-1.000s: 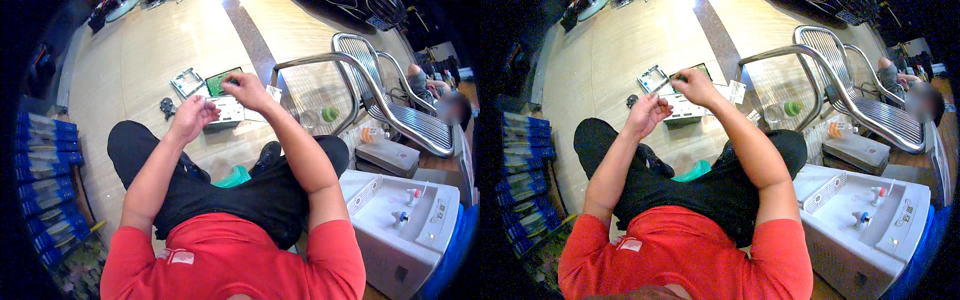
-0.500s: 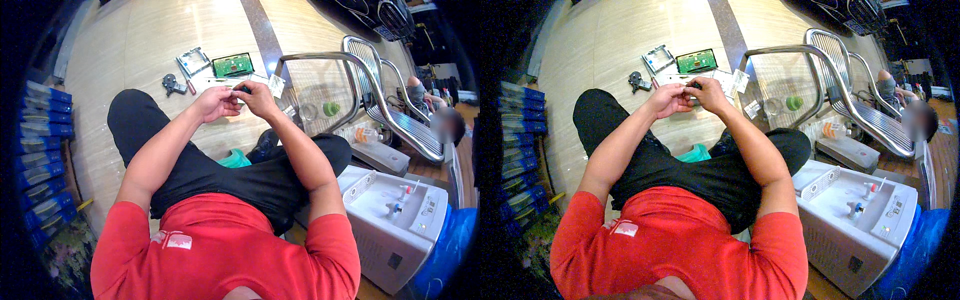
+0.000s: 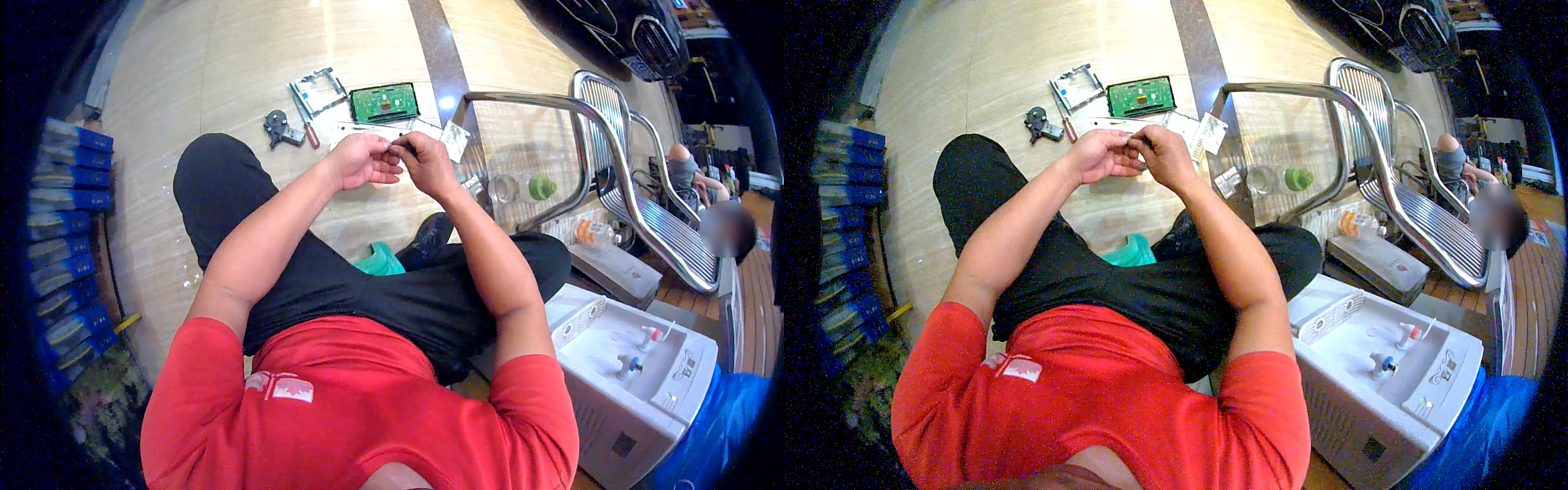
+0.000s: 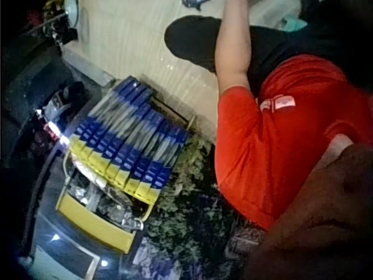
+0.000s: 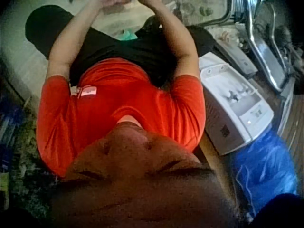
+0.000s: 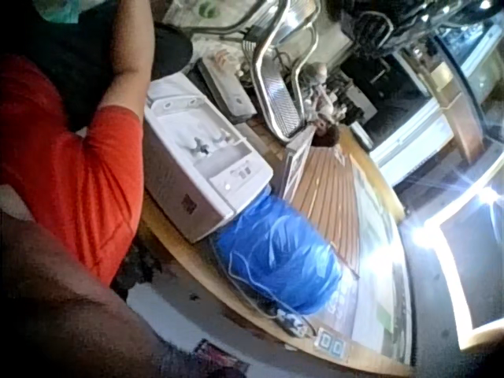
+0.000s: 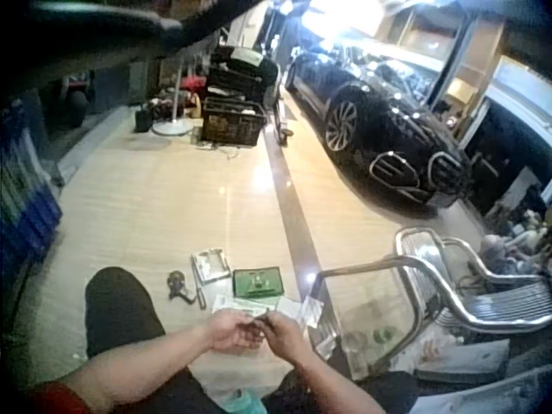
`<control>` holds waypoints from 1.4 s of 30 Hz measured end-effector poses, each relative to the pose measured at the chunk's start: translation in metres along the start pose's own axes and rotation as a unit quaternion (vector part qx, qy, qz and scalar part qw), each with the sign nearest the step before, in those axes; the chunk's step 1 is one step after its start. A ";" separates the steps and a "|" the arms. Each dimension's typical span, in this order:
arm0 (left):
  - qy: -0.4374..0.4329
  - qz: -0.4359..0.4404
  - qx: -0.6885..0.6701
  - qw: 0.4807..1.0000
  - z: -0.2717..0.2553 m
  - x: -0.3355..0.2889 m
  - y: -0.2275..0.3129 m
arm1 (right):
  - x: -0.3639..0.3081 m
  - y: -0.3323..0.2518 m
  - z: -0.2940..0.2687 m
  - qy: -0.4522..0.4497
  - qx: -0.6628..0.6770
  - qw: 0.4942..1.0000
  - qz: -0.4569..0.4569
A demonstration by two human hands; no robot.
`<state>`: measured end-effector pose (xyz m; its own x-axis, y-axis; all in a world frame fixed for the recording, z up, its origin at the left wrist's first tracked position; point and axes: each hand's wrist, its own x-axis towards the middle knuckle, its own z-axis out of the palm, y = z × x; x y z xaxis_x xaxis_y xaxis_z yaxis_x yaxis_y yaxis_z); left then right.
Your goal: The person disassembles a car stereo unit by removing a front panel and metal housing pieces by hand, then uses a screwdriver to remove small screws from an internal circuit board.
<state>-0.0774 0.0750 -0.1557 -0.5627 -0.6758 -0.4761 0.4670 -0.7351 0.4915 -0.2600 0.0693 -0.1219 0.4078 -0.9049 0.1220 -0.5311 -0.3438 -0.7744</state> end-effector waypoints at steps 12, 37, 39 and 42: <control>0.205 0.119 0.173 0.956 -0.011 0.029 0.021 | 0.010 0.130 -0.016 0.092 -0.188 0.960 0.184; 0.264 0.164 0.549 0.776 -0.030 0.042 -0.004 | -0.052 0.292 0.113 -0.004 -0.140 0.868 0.476; 0.260 0.161 0.546 0.780 -0.030 0.038 -0.001 | -0.047 0.291 0.114 -0.001 -0.155 0.872 0.464; 0.257 0.181 0.550 0.774 -0.028 0.036 0.002 | -0.046 0.282 0.108 0.038 -0.120 0.868 0.480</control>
<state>-0.0778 0.0477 -0.1927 -0.0524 -0.9668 -0.2502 -0.4914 -0.1932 0.8492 -0.3486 0.0414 -0.4127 -0.3534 -0.8147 -0.4598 -0.7423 0.5433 -0.3921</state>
